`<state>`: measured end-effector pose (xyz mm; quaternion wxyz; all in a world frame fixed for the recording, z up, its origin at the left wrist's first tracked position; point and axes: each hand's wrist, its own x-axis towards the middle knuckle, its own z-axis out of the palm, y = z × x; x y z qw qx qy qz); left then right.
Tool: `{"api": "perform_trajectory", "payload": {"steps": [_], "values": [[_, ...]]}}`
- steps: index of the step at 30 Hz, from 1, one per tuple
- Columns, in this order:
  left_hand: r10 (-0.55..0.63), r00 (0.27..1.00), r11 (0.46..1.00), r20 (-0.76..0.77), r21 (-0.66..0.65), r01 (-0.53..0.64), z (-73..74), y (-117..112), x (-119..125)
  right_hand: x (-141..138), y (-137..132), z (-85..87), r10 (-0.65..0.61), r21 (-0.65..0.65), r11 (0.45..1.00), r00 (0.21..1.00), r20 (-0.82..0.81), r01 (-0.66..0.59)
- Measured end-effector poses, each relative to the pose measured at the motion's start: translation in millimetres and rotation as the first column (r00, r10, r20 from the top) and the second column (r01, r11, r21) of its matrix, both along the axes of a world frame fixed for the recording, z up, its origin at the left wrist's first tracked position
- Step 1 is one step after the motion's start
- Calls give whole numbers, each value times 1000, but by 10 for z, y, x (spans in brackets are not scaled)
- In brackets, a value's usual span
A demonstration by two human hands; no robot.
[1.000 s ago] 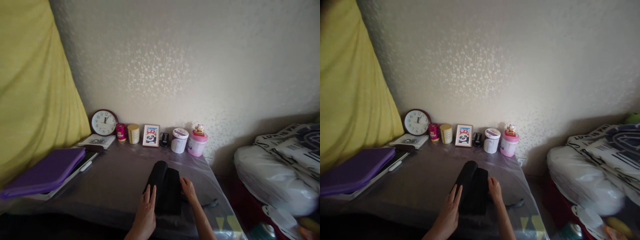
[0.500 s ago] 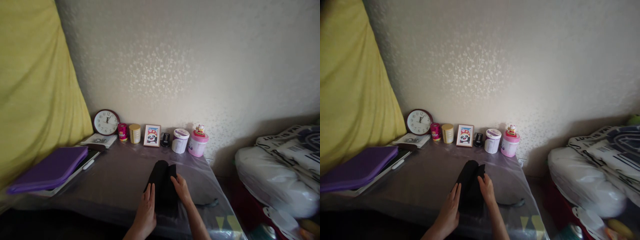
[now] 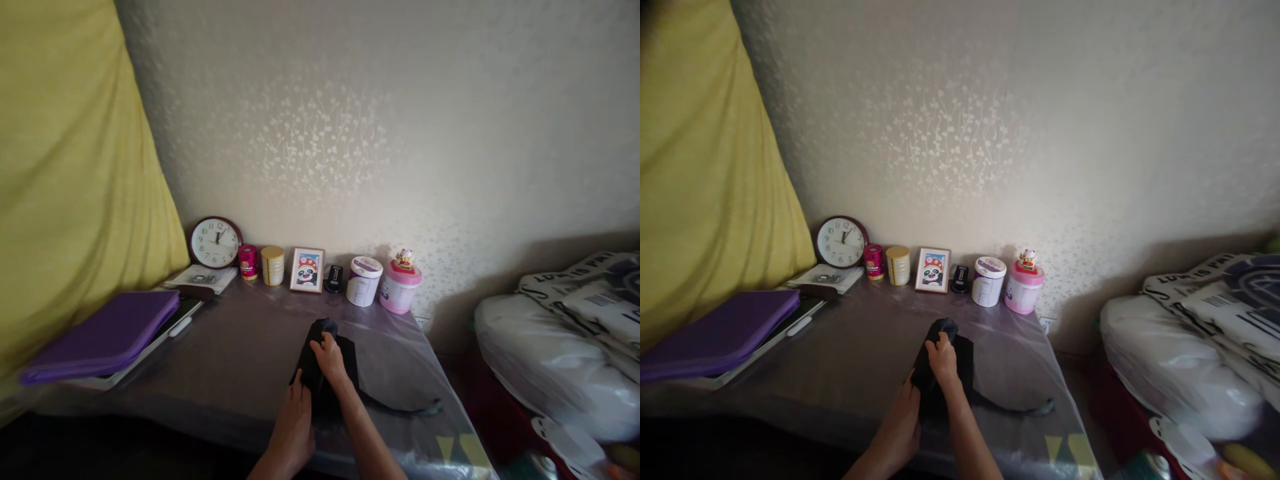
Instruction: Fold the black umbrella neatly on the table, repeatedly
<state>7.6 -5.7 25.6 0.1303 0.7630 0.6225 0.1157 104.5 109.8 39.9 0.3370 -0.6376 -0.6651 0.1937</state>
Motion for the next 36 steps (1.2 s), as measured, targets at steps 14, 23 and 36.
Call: {"api": "perform_trajectory", "payload": {"steps": [14, 23, 36], "values": [[22, 992, 992, 124, 120, -37, -188, -57, -71, -52, -5, 99, 26, -133, 991, 998, -52, -33], [-7, 998, 999, -63, 43, 9, -2, -80, -40, -55, -17, 132, 55, -131, 989, 991, -119, -71], [55, 996, 998, -72, -34, -58, -12, -59, 18, 143, -478, 174, 456, 224, 875, 886, -89, -428]]}}
